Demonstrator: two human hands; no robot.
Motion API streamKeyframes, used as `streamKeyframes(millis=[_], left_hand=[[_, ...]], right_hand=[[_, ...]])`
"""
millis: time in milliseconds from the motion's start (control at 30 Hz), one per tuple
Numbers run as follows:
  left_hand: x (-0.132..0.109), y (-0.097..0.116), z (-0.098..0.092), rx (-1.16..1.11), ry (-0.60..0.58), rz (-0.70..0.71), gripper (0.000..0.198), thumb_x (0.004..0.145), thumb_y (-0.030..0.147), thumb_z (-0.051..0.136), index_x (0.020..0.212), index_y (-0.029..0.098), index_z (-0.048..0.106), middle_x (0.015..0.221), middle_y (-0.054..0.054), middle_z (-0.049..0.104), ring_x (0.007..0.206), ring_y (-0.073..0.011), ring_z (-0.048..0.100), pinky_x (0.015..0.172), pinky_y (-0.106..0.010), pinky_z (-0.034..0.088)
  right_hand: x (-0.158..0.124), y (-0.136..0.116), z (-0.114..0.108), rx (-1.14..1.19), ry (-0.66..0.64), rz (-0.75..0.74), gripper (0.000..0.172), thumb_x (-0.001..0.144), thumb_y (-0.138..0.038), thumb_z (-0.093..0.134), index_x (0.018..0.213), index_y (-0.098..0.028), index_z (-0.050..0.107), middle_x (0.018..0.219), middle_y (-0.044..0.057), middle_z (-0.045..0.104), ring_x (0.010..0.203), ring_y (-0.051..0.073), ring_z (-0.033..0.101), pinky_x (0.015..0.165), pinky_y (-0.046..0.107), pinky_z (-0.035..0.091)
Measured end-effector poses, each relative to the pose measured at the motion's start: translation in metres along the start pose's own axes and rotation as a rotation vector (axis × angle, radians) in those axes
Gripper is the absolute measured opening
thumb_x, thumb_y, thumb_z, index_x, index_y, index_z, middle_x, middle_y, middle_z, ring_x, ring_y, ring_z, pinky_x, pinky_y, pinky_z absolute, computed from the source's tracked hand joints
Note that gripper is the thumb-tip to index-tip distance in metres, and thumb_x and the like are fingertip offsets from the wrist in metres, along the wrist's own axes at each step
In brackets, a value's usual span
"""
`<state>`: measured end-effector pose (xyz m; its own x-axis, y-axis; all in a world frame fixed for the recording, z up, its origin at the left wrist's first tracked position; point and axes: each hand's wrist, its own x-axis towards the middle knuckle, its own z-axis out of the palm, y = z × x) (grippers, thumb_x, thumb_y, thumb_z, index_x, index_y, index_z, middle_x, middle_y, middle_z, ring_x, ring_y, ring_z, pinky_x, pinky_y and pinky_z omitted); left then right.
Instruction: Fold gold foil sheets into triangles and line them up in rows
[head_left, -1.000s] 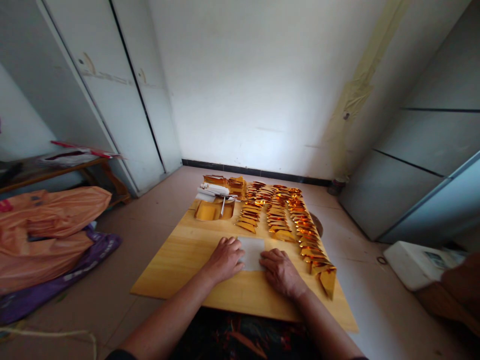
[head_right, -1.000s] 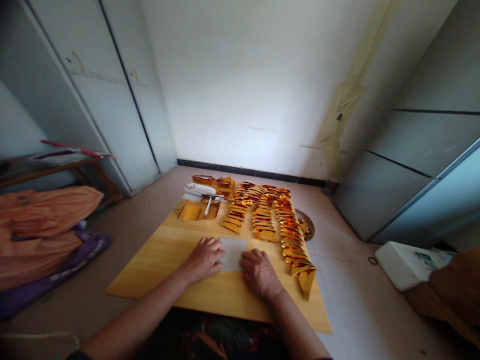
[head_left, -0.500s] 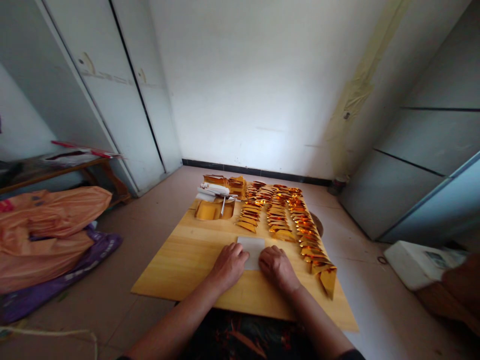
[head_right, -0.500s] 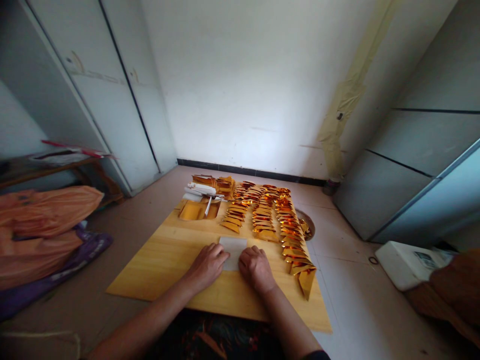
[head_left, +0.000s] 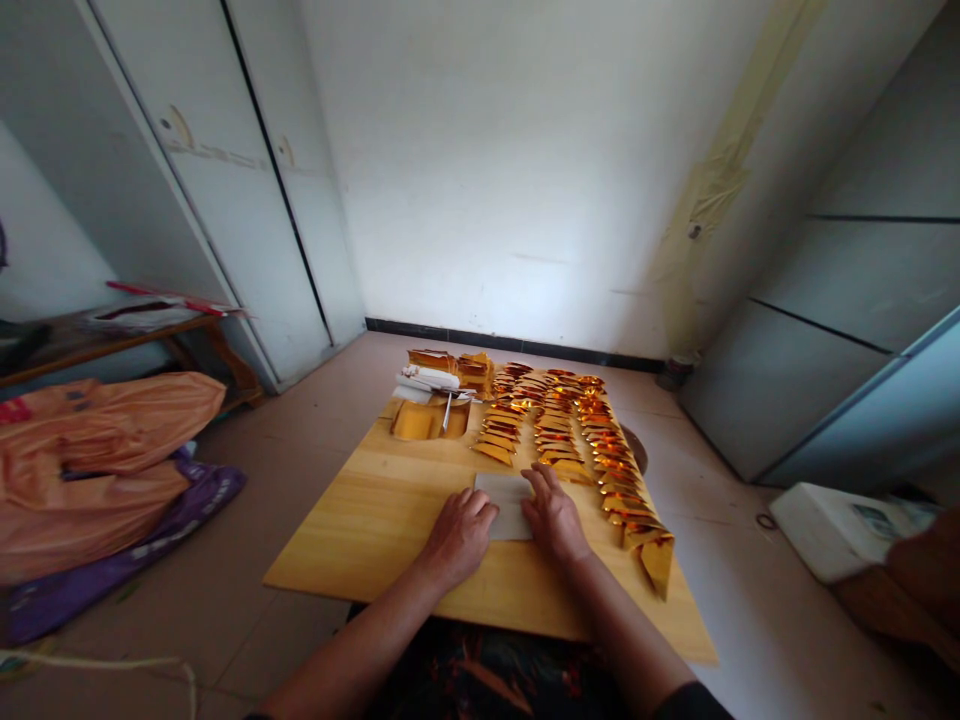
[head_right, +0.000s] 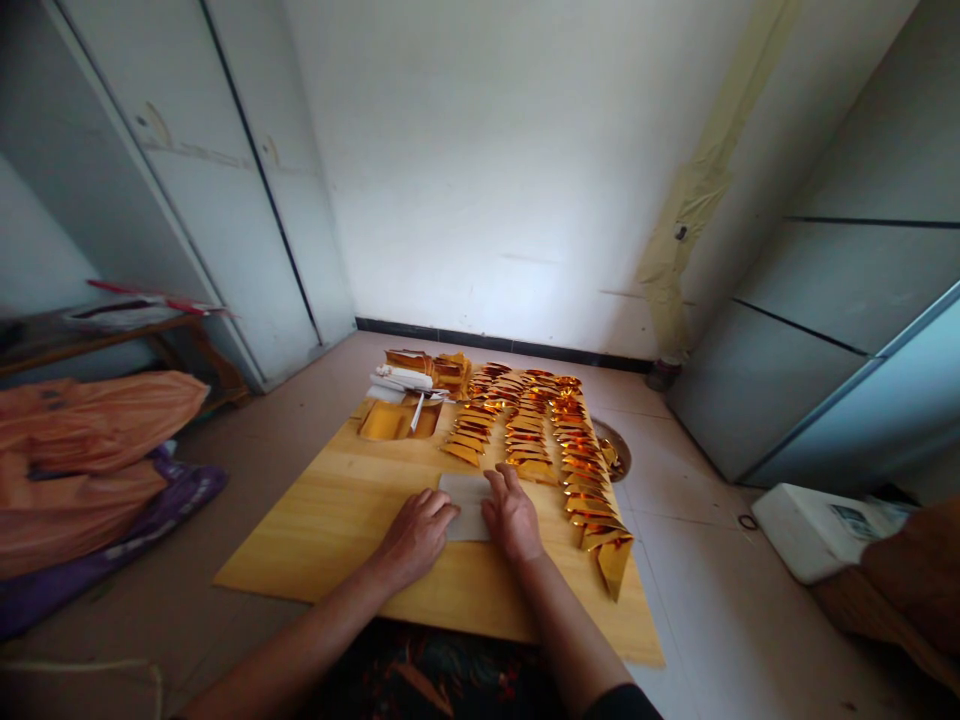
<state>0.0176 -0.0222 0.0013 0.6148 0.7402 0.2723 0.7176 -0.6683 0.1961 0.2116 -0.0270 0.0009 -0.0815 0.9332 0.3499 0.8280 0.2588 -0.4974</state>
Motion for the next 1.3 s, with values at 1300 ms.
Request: streamKeyframes(millis=[1300], left_hand=[[-0.001, -0.002, 0.000, -0.003, 0.013, 0.000, 0.032, 0.077, 0.005, 0.048, 0.102, 0.020, 0.062, 0.115, -0.006, 0.058, 0.101, -0.0226, 0.050, 0.086, -0.039, 0.045]], right_hand=[[0.051, -0.034, -0.018, -0.401, -0.454, 0.174, 0.041, 0.076, -0.021, 0.055, 0.117, -0.023, 0.056, 0.112, 0.009, 0.061, 0.096, 0.021, 0.062, 0.075, 0.028, 0.044]])
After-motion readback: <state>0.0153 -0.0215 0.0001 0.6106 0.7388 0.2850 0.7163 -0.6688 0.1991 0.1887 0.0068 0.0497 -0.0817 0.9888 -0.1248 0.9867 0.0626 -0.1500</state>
